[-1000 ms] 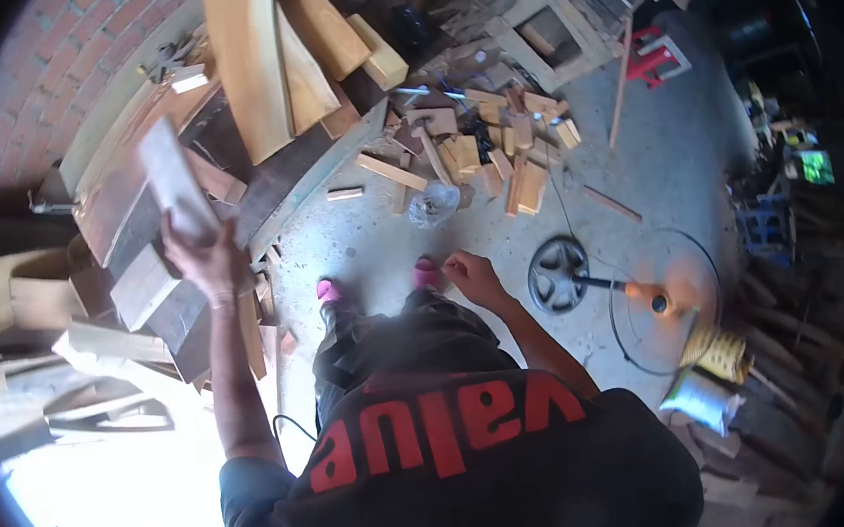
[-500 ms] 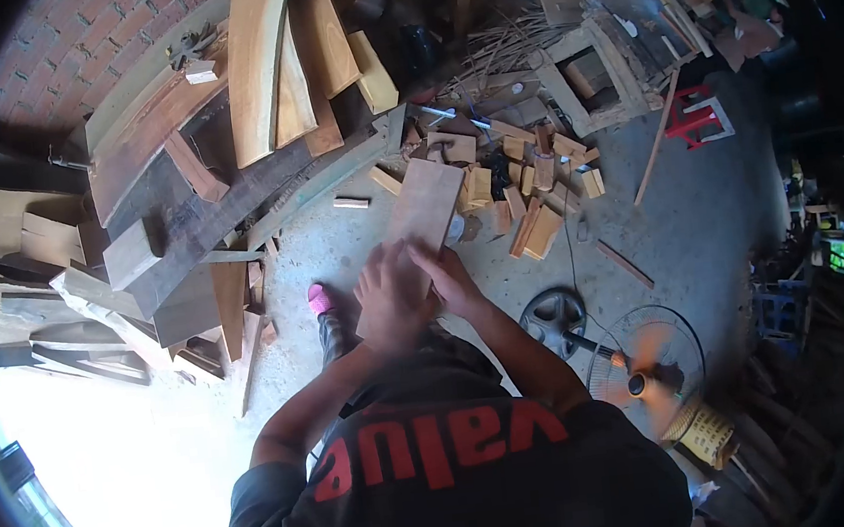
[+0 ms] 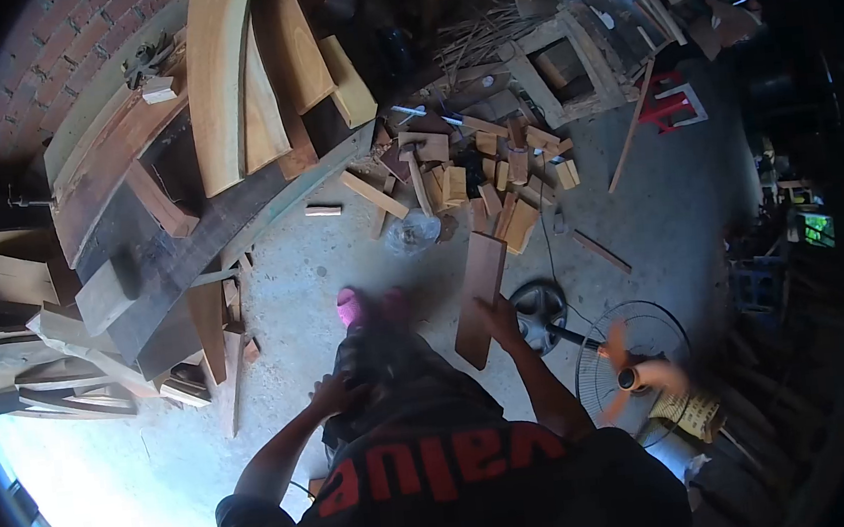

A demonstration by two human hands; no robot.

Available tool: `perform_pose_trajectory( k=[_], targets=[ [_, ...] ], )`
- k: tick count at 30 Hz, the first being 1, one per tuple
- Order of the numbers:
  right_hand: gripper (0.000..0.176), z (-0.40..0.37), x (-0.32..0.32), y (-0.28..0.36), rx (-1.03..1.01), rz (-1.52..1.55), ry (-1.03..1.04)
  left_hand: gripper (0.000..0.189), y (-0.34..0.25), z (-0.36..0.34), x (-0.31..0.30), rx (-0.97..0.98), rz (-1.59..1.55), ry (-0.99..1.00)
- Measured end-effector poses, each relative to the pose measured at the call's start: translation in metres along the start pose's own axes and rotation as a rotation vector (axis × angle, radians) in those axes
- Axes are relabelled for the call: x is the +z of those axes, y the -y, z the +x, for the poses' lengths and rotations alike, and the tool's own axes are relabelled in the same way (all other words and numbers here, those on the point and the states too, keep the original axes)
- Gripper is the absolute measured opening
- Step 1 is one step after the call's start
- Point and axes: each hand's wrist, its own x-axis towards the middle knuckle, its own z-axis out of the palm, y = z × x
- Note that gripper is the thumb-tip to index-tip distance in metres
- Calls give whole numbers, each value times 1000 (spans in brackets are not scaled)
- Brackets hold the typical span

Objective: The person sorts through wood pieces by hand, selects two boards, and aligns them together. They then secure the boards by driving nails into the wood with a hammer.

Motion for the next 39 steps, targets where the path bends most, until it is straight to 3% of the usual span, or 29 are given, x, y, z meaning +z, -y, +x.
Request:
perform_pose_trajectory(
  k=[1, 2, 6, 8, 11, 15, 17, 18, 20, 21, 24, 26, 27, 28, 29, 30, 32, 36, 37, 39],
  targets=[
    [38, 2, 2, -15, -50, -100, -6, 72, 17, 7, 6, 35, -77, 79],
    [39, -8, -6, 2, 27, -132, 57, 74, 33, 18, 15, 66, -153, 157],
    [42, -21, -6, -8, 13, -218, 162, 65, 61, 20, 45, 107, -347, 108],
    [41, -24, -2, -25, 13, -267, 176, 49, 57, 12, 51, -35, -260, -201],
    [40, -26, -1, -42, 20, -354, 211, 38, 60, 17, 59, -12, -200, -318],
    [41, -18, -8, -68, 22, -452, 266, 35, 36, 7, 45, -58, -234, -253],
    [41, -10, -17, -76, 31, -428, 283, 35, 27, 3, 44, -126, -309, 3],
    [41, -6, -23, -79, 45, -406, 297, 35, 33, -1, 53, -132, -314, 3],
    [44, 7, -30, -102, 64, -389, 318, 40, 45, -11, 81, 450, -252, 1],
    [47, 13, -35, -111, 86, -371, 332, 40, 34, -9, 91, 444, -260, 0],
    [45, 37, -49, -135, 96, -390, 341, 33, -5, 4, 122, 362, -556, 390],
    [42, 50, -64, -140, 71, -362, 367, 24, -89, 58, 121, 372, -166, 398],
    [38, 57, -72, -138, 34, -358, 369, 22, -108, 96, 156, 618, -165, 242],
    [35, 62, -74, -151, 7, -403, 356, 26, -165, 113, 163, 541, 60, 258],
    [35, 66, -78, -157, 20, -406, 370, 26, -184, 134, 187, 1047, 177, 69],
    [37, 71, -82, -161, 17, -460, 352, 34, -241, 133, 185, 702, 43, 329],
    [37, 77, -88, -174, -22, -540, 332, 44, -307, 106, 149, 566, -185, 518],
    [37, 82, -85, -209, 91, -508, 462, 43, -321, 104, 204, 478, -415, 543],
    [37, 80, -89, -200, 83, -515, 500, 43, -196, 83, 190, 473, -447, 550],
    [40, 81, -91, -164, 120, -363, 450, 42, -190, 86, 205, 447, -524, 536]
  ],
)
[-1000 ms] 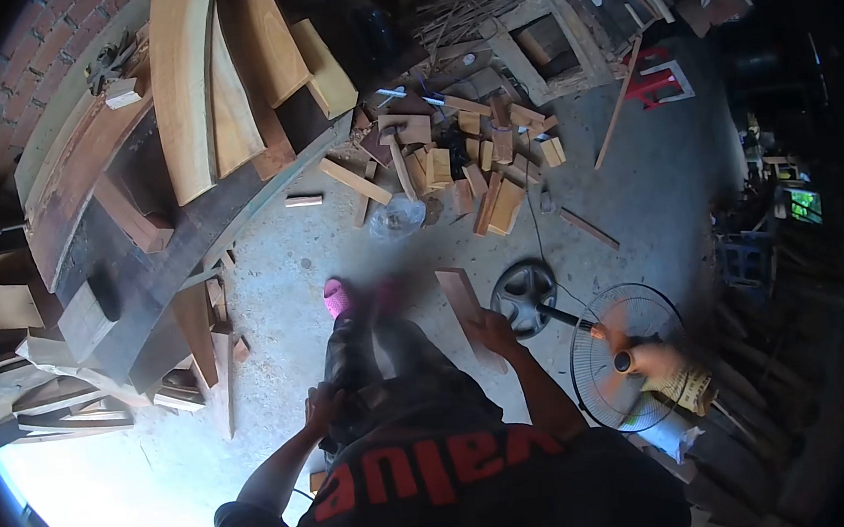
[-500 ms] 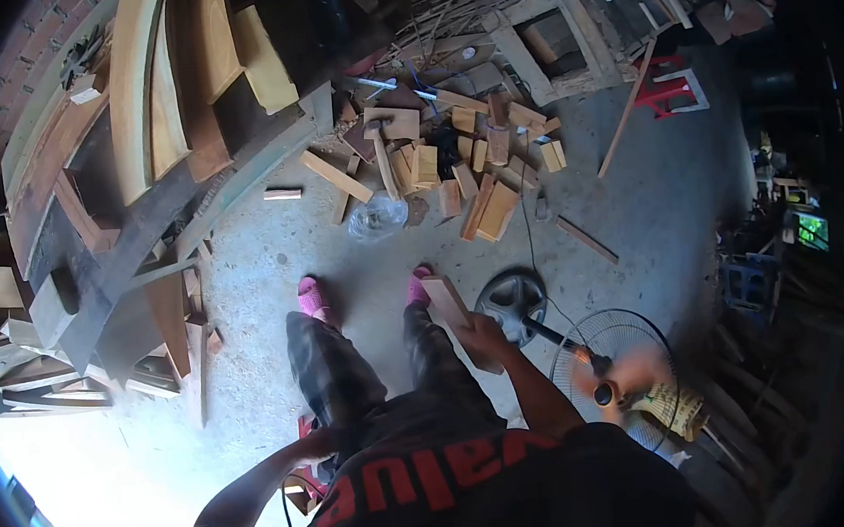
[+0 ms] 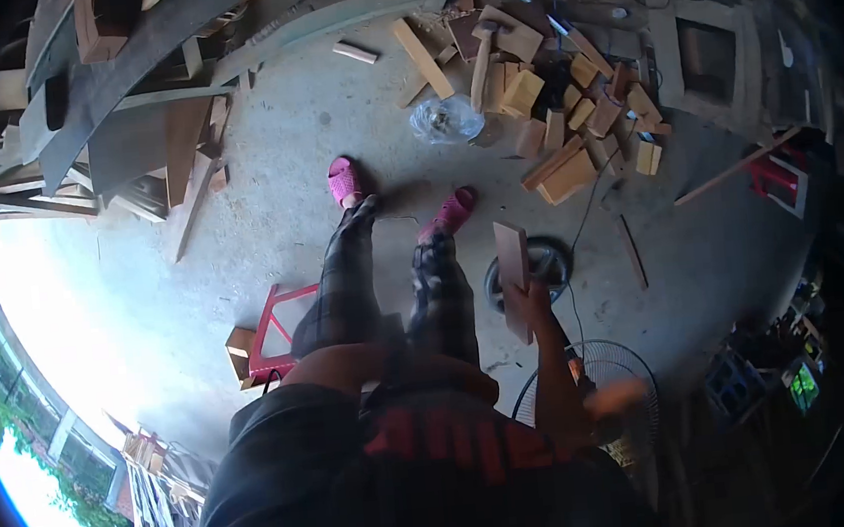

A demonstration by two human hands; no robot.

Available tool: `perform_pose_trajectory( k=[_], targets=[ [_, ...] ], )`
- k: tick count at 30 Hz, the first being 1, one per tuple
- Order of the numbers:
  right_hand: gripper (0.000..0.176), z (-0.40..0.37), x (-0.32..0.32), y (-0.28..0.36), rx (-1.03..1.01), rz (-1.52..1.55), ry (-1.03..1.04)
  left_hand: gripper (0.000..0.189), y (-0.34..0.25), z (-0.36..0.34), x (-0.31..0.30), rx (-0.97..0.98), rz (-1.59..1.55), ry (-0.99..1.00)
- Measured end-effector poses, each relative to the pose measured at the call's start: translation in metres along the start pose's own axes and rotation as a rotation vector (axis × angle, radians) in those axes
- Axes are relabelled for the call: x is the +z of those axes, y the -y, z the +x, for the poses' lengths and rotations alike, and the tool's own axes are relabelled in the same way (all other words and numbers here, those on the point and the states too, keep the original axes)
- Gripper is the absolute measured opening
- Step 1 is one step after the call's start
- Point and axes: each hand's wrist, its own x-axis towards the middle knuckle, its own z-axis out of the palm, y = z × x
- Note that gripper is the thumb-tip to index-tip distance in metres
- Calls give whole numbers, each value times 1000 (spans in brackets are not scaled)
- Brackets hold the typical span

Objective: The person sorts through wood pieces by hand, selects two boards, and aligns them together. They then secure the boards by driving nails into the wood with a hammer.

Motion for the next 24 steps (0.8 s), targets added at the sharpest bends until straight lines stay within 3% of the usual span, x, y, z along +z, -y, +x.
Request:
perform_pose_trajectory(
  k=[2, 4, 8, 10, 11, 12, 14, 16, 18, 20, 21, 22, 23, 24],
  targets=[
    [39, 26, 13, -14, -2, -3, 40, 41, 7, 27, -13, 26, -10, 5],
    [34, 44, 26, -28, -126, -107, -53, 40, 13, 65, -22, 67, -3, 60],
    [30, 91, 36, 11, -124, -251, -98, 38, 41, 137, -66, 175, 78, 205],
    [26, 128, 48, 6, -277, -250, -155, 37, 55, 166, -91, 226, 127, 279],
    [33, 152, 50, 2, -246, -295, -44, 38, 67, 175, -115, 125, 223, 167],
    [33, 170, 52, 0, -235, -287, -76, 39, 80, 179, -145, 27, 321, 52],
    [27, 205, 60, -3, -360, -337, -141, 38, 111, 186, -197, 41, 378, -174],
    [28, 243, 64, -15, -371, -379, -126, 35, 87, 174, -252, 6, 438, -225],
    [30, 279, 67, -25, -384, -430, -98, 27, 148, 200, -277, 69, 259, -538],
    [32, 309, 69, -32, -468, -460, -43, 25, 275, 267, -311, 195, 600, -613],
    [32, 325, 69, -34, -456, -470, -64, 25, 234, 248, -313, 219, 606, -606],
    [34, 348, 65, -42, -389, -514, -13, 24, 199, 233, -332, 106, 675, -448],
    [36, 357, 66, -47, -330, -543, 61, 24, 125, 220, -350, -35, 736, -295],
    [36, 368, 65, -55, -321, -550, 42, 24, 102, 214, -350, -15, 746, -294]
  ],
)
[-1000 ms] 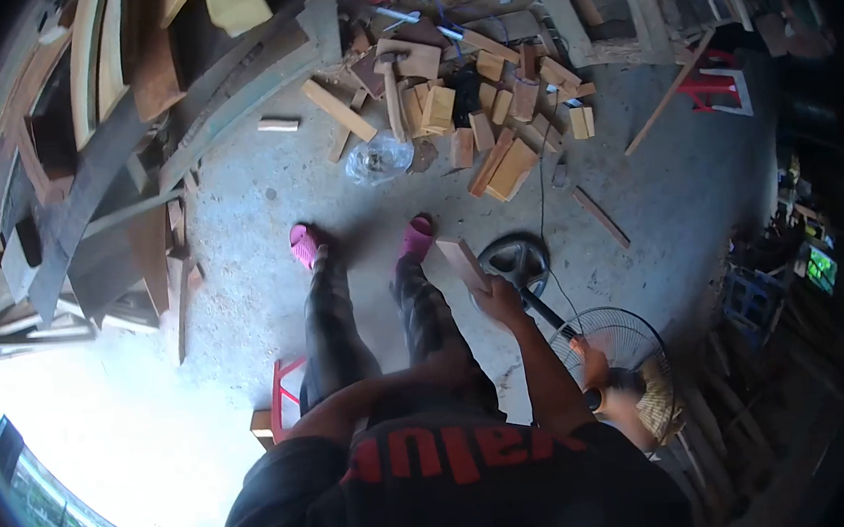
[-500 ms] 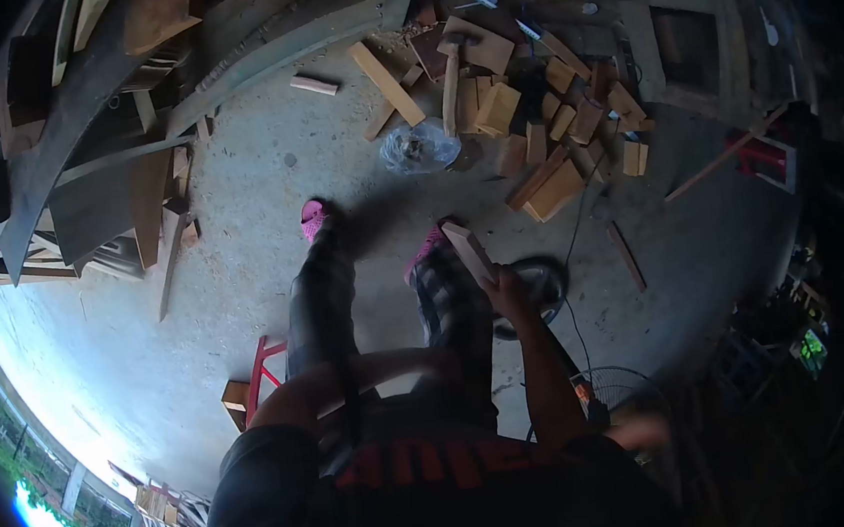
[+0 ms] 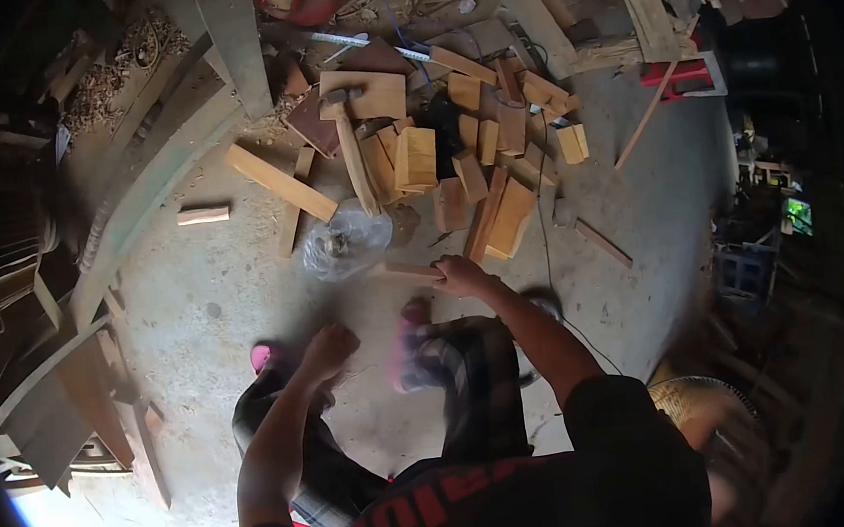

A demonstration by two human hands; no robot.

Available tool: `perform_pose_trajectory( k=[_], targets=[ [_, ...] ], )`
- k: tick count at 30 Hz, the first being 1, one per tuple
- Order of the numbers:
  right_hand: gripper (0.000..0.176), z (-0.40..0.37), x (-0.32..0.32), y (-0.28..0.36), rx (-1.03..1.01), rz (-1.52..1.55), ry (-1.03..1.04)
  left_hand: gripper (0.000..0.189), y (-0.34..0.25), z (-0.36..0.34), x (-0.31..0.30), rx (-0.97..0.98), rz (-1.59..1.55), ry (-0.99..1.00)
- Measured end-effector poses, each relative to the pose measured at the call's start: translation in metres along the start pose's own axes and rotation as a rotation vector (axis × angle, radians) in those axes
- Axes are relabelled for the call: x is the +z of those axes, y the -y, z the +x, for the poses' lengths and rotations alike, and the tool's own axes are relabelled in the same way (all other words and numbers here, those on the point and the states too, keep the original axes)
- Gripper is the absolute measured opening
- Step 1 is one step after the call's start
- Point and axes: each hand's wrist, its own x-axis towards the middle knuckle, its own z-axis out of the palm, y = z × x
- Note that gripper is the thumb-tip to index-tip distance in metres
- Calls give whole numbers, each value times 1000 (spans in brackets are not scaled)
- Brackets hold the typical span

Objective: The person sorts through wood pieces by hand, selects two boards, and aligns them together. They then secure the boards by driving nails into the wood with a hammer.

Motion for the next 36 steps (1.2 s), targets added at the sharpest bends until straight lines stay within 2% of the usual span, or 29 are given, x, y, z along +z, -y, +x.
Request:
perform_pose_trajectory(
  k=[2, 3, 5, 9, 11, 12, 13, 14, 15, 16, 17, 18, 19, 21, 22, 24, 25, 27, 28, 30, 32, 33, 34, 35, 36],
  targets=[
    [36, 19, 11, -19, 22, 43, 35, 17, -20, -1, -23, -90, -655, -149],
    [36, 25, 17, -27, 32, 43, 15, 17, -27, -5, -35, -72, -639, -149],
    [39, 38, 29, -44, 69, 159, 48, 7, -37, -11, -55, 123, -825, -109],
    [44, 67, 68, -74, 103, 233, 35, 12, -45, -22, -69, 333, -907, -147],
    [51, 82, 94, -87, 93, 270, 61, 14, -53, -12, -95, 574, -1071, -25],
    [51, 90, 98, -91, 96, 280, 24, 9, -63, -3, -116, 684, -882, -13],
    [51, 90, 100, -90, 89, 331, 69, 15, -68, 15, -125, 912, -781, 3],
    [51, 90, 105, -89, 79, 384, 124, 37, -96, 19, -134, 898, -763, 12],
    [51, 96, 107, -95, 79, 393, 105, 42, -114, 25, -139, 969, -804, 85],
    [46, 100, 114, -100, 93, 422, -9, 44, -135, 34, -137, 1135, -884, 143],
    [42, 101, 128, -100, 111, 458, -108, 48, -156, 31, -131, 1195, -968, 169],
    [37, 102, 144, -101, 129, 487, -198, 48, -161, 32, -127, 1173, -986, 173],
    [33, 105, 156, -103, 142, 507, -291, 48, -176, 29, -97, 1146, -1009, 180],
    [28, 105, 162, -105, 126, 434, -418, 47, -162, 24, -87, 1117, -1043, 192],
    [28, 104, 158, -111, 120, 418, -414, 46, -154, 25, -81, 1120, -1056, 189],
    [33, 92, 161, -102, 128, 245, -559, 45, -170, 55, -93, 1090, -1107, 182],
    [33, 95, 167, -104, 96, 235, -537, 45, -111, 24, -97, 1077, -1127, 152],
    [38, 99, 182, -112, 138, 235, -682, 44, -112, 18, -87, 1026, -1180, 58],
    [38, 99, 188, -111, 96, 246, -632, 43, -127, 19, -78, 982, -1217, 14],
    [39, 104, 188, -110, 98, 295, -702, 42, -121, 21, -87, 921, -1250, -23],
    [35, 94, 175, -101, 76, 282, -764, 42, -79, -21, -66, 904, -1267, 34],
    [32, 92, 168, -102, 51, 247, -863, 41, -23, -69, -52, 905, -1273, 83],
    [28, 86, 163, -107, 28, 208, -957, 41, -76, -57, -38, 903, -1281, 133],
    [28, 80, 158, -117, 54, 204, -968, 40, -96, -14, -48, 898, -1288, 176],
    [28, 74, 154, -126, 91, 182, -1056, 40, -17, -109, -2, 890, -1293, 212]
  ],
)
